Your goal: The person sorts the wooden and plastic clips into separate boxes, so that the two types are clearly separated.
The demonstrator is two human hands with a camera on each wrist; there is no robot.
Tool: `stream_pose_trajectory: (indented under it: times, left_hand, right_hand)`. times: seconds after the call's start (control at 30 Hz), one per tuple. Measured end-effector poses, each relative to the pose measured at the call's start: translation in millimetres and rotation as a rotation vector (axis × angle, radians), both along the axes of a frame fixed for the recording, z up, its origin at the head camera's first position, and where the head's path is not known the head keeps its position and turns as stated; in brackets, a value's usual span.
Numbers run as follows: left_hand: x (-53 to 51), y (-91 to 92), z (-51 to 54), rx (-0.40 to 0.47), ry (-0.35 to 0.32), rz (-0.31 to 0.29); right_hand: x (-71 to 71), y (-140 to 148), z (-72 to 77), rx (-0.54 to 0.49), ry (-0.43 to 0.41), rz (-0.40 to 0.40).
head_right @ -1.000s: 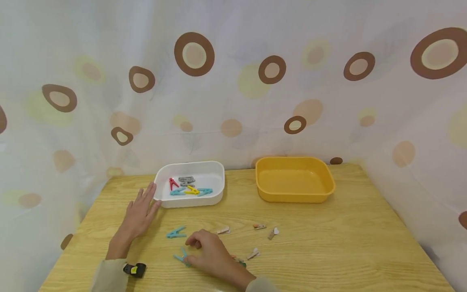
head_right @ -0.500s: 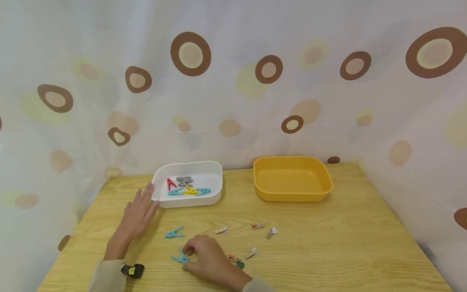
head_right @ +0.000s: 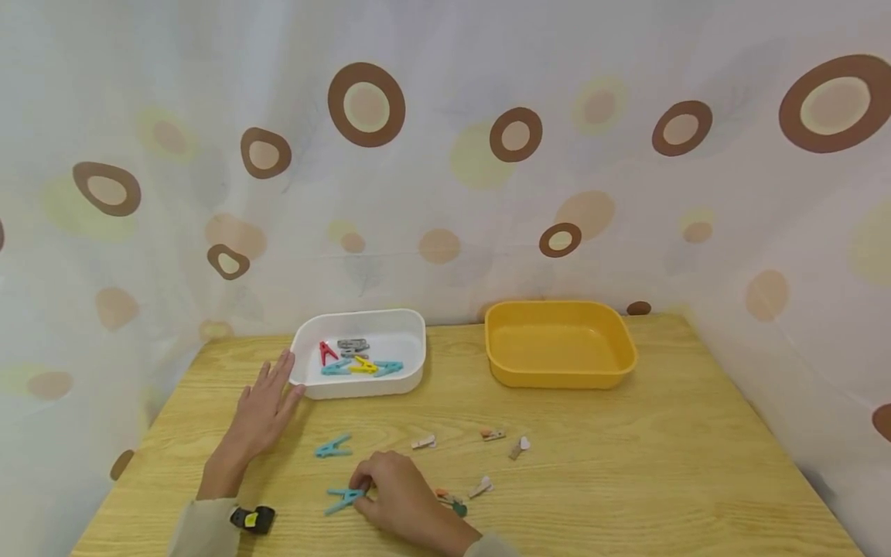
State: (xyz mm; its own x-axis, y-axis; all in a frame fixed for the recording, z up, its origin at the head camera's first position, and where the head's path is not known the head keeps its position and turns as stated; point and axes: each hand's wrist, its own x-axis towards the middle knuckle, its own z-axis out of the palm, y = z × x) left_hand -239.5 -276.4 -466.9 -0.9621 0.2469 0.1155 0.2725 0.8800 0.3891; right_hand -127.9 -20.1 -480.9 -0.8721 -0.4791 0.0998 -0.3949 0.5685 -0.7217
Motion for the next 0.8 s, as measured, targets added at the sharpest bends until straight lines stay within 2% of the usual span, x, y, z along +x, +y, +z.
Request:
stream_pose_trajectory:
  times: [0.27,0.6,0.8]
  left_hand:
    - [0.3,-0.1,0.5,-0.001,0.012,-0.002]
    - [0.2,-0.3,0.3,-0.001,0.009,-0.002]
    - [-0.9,-0.3,-0.7,0.001,0.007,-0.001]
  right_hand:
    - [-1.1,1,-1.5,-0.058,-0.036,0.004]
    - [-5.1,6,1.8,-0.129,-0.037,-0.029]
    - [-10.4,13,7.5,-0.19,-0.009,-0.047]
